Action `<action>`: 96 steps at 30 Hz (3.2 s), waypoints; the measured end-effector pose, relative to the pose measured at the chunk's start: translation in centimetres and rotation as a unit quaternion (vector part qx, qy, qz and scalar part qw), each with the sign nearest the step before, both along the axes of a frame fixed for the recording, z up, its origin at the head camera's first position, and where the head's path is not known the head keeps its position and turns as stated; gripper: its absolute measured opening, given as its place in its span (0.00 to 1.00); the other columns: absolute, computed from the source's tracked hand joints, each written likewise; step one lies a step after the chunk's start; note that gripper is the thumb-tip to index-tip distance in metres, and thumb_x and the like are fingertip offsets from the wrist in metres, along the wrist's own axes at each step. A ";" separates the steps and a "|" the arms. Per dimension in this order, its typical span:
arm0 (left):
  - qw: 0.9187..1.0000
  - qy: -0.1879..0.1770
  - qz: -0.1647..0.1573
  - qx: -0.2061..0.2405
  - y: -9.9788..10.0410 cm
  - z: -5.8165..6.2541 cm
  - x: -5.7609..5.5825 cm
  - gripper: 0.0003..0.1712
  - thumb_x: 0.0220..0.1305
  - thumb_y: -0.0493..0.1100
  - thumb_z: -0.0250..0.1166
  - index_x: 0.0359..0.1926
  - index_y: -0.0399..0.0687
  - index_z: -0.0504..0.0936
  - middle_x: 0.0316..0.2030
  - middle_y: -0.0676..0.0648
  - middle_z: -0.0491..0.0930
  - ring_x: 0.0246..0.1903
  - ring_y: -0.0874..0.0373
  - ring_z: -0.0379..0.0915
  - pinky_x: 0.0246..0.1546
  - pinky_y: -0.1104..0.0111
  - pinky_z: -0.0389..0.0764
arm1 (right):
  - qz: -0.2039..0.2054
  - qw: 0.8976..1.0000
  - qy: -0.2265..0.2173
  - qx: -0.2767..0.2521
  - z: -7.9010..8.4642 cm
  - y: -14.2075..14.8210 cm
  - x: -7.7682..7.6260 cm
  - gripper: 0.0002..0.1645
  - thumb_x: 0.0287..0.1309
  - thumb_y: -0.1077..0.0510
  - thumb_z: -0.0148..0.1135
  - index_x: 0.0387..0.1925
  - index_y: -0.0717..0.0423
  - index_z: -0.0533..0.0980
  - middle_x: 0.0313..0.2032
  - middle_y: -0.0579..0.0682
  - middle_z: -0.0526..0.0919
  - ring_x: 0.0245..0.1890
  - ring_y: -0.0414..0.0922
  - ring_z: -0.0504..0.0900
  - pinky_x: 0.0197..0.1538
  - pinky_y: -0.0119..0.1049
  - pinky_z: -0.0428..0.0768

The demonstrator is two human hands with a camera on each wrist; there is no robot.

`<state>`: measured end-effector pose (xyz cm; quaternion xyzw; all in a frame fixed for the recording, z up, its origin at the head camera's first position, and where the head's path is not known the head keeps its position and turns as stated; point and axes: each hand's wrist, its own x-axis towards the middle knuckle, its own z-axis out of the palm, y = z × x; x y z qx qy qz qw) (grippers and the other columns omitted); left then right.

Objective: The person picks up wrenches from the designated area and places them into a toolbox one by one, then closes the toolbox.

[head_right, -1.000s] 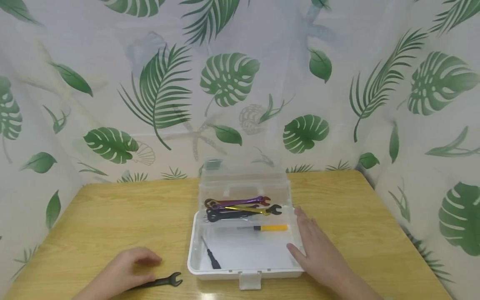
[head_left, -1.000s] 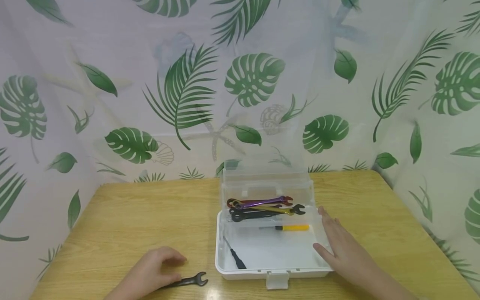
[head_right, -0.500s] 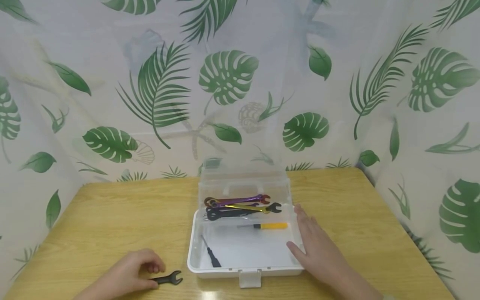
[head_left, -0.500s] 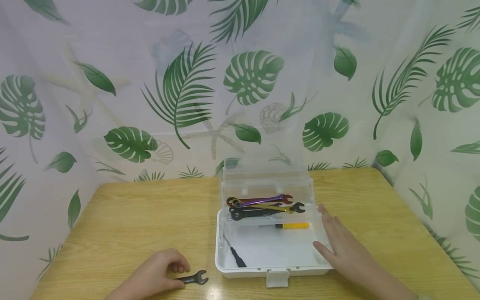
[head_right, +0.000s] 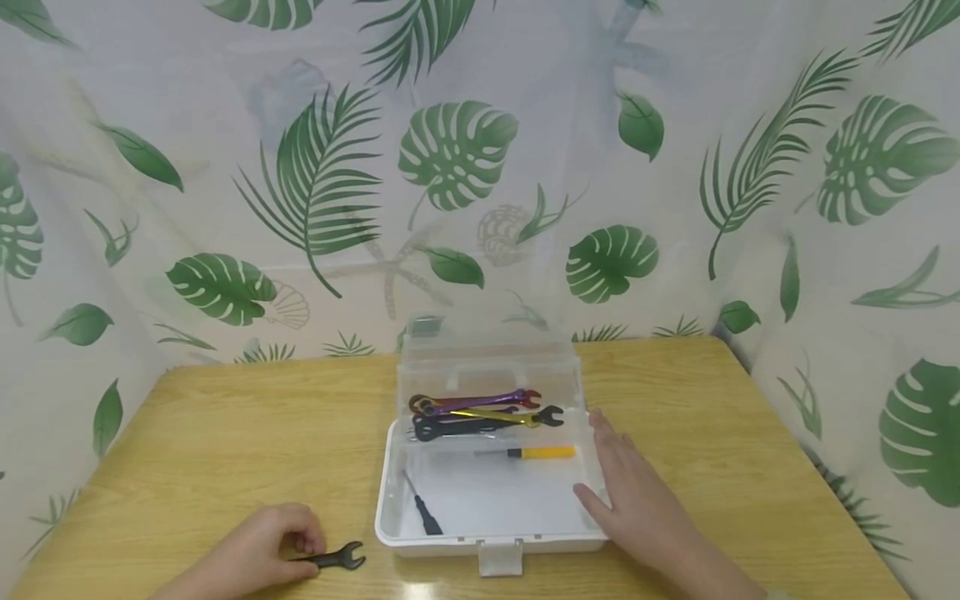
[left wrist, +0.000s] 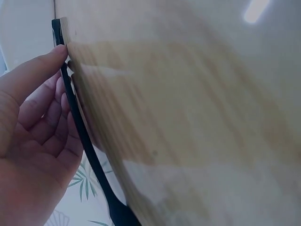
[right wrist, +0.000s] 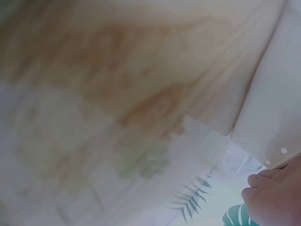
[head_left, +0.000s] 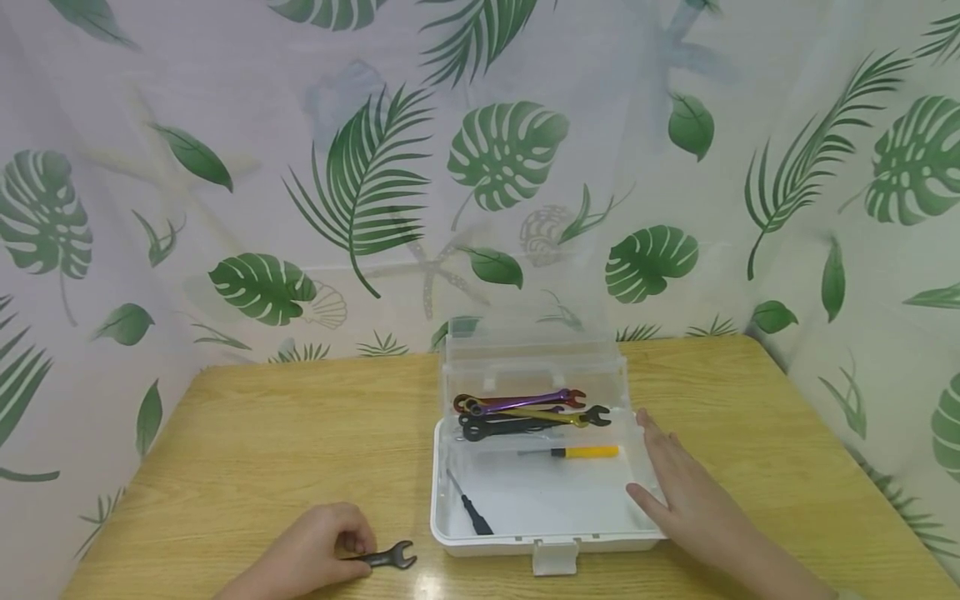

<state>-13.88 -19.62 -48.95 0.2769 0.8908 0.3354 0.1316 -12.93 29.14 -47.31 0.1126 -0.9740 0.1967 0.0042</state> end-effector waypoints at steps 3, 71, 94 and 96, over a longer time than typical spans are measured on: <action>1.000 -0.001 0.004 0.000 0.1 0.0 0.1 0.10 0.55 0.39 0.82 0.33 0.53 0.87 0.33 0.61 0.84 0.33 0.75 0.74 0.36 0.76 0.84 | 0.000 1.000 0.000 -0.001 0.0 0.0 0.0 0.55 0.78 0.42 0.58 0.86 0.58 0.39 0.84 0.65 0.49 0.77 0.77 0.58 0.74 0.75 0.62; 0.991 -0.028 0.133 0.014 -0.3 1.2 -0.3 0.08 0.58 0.34 0.78 0.38 0.50 0.95 0.38 0.50 0.93 0.36 0.66 0.86 0.38 0.76 0.86 | 0.012 1.000 0.011 -0.004 0.2 0.0 -0.1 0.54 0.76 0.44 0.60 0.85 0.61 0.41 0.84 0.65 0.50 0.78 0.74 0.59 0.75 0.73 0.62; 0.990 0.052 0.128 0.013 1.5 7.4 -2.6 0.07 0.61 0.31 0.76 0.39 0.45 0.95 0.38 0.45 0.93 0.35 0.59 0.89 0.35 0.72 0.89 | 0.012 1.000 0.012 -0.003 0.2 0.2 0.2 0.55 0.77 0.43 0.59 0.86 0.57 0.39 0.84 0.64 0.49 0.77 0.76 0.59 0.75 0.74 0.62; 0.990 0.061 0.124 0.016 1.9 7.8 -2.7 0.08 0.61 0.31 0.76 0.39 0.45 0.94 0.38 0.45 0.93 0.36 0.57 0.89 0.36 0.72 0.89 | 0.014 1.000 0.015 -0.005 0.1 0.4 0.3 0.55 0.77 0.44 0.59 0.86 0.58 0.39 0.84 0.65 0.50 0.77 0.76 0.59 0.75 0.74 0.62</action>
